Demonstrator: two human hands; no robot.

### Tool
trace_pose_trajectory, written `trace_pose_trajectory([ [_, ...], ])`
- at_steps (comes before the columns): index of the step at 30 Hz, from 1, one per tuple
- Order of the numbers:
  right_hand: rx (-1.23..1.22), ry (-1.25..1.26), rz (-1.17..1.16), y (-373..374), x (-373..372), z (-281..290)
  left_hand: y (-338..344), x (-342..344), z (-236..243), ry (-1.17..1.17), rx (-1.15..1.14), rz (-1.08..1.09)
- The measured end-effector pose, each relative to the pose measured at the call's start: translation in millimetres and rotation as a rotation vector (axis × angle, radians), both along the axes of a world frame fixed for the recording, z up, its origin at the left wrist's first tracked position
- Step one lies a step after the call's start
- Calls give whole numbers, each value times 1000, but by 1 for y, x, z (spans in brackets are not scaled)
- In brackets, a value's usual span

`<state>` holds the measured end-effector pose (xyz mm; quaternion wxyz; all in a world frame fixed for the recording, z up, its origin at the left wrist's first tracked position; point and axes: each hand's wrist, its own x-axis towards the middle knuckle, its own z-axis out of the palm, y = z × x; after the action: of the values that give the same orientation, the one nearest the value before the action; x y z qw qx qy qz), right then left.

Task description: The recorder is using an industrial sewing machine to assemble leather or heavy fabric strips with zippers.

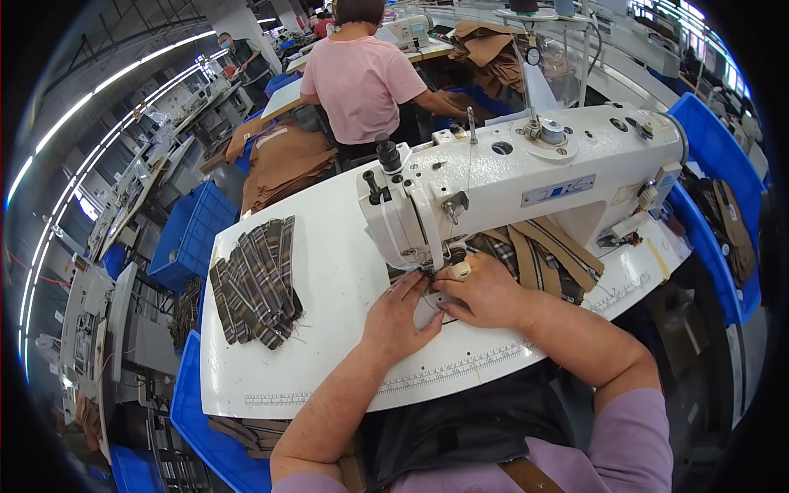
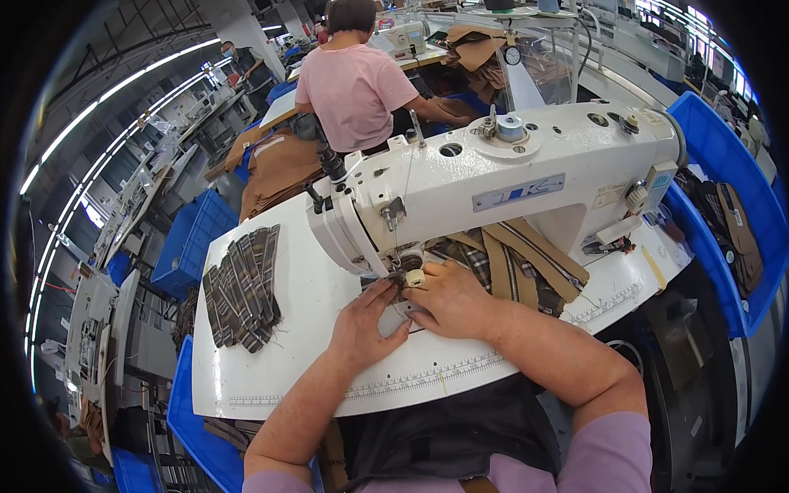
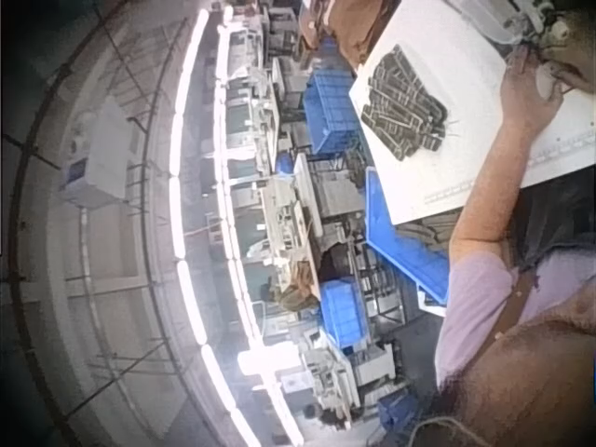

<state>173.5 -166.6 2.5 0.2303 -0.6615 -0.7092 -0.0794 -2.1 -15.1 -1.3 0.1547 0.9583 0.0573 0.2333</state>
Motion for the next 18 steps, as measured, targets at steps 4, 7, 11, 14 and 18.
trace_pose_trajectory([
  [4, 109, -4, 24, 2, 0, -1, 10, 3, -2, -23, -32, -18],
  [7, 123, 8, 26, 3, 2, -2, 13, 5, -1, -14, -33, -5],
  [11, 138, 24, 52, 5, 2, 0, 13, 2, -2, -17, 174, 136],
  [14, 144, 19, 68, 4, 2, 0, 16, 1, 5, -1, 149, 81],
  [18, 182, 5, 102, 2, 4, -2, 16, -3, 14, 73, 116, 68],
])
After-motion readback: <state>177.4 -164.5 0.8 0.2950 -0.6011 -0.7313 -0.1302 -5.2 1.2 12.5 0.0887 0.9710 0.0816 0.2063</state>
